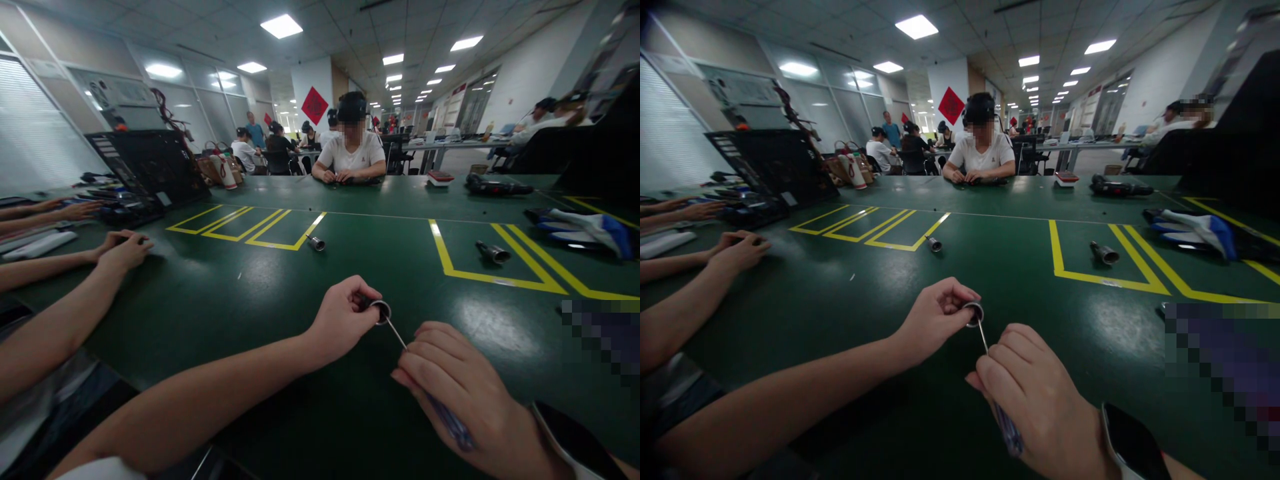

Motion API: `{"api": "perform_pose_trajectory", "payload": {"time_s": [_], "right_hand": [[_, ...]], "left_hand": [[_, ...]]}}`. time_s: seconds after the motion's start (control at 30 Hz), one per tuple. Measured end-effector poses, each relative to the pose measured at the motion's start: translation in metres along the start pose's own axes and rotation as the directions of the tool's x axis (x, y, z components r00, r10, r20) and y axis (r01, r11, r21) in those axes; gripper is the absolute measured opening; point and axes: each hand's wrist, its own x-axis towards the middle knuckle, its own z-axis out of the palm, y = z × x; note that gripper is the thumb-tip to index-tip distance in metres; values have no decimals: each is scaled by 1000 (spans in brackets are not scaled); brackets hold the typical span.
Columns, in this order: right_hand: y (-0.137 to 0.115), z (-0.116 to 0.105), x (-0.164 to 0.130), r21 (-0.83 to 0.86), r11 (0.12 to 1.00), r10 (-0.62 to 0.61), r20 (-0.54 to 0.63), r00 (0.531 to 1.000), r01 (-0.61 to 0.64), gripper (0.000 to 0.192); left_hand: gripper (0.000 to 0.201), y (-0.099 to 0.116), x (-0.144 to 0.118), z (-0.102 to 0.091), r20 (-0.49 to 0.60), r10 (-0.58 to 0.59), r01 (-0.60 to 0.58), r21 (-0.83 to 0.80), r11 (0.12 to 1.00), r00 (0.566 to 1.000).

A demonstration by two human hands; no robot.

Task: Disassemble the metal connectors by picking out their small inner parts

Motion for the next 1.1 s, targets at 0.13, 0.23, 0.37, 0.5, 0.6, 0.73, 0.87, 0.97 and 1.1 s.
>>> {"api": "perform_pose_trajectory", "payload": {"time_s": [0.13, 0.23, 0.37, 0.5, 0.6, 0.73, 0.87, 0.97, 1.1], "right_hand": [[1, 0, 1, -14, 1000, 2, -12, 1000, -2, 12], [1, 1, 1, -16, 1000, 5, -19, 1000, -5, 12], [1, 2, 0, 0, 1000, 31, 3, 1000, -31, 11], [2, 3, -2, -10, 1000, 27, 17, 1000, -26, 11], [3, 3, -3, -6, 1000, 30, 32, 999, -29, 11], [4, 4, -3, -11, 1000, 28, 39, 999, -28, 10], [4, 5, -2, -34, 999, 40, 55, 998, -39, 12], [5, 5, -2, -54, 998, 39, 53, 998, -36, 12], [8, 4, -2, -66, 997, 36, 27, 999, -34, 11]], "left_hand": [[13, 0, 0, -1, 20, 9, -10, 15, 1000, 1000], [13, -1, 0, -1, 20, -3, 3, 11, 1000, 1000], [12, -2, 1, 0, 14, -11, 11, -5, 1000, 1000], [11, -6, 2, 1, -2, -10, 10, -7, 1000, 1000], [11, -8, 3, 2, -3, -5, 5, -12, 1000, 1000], [11, -7, 3, 1, 9, -10, 10, -6, 1000, 1000], [15, -5, 3, 0, 43, -38, 37, 28, 999, 998], [20, -3, 4, -1, 96, -56, 50, 56, 997, 994], [35, -4, 5, -3, 151, -50, 36, 91, 995, 987]]}}
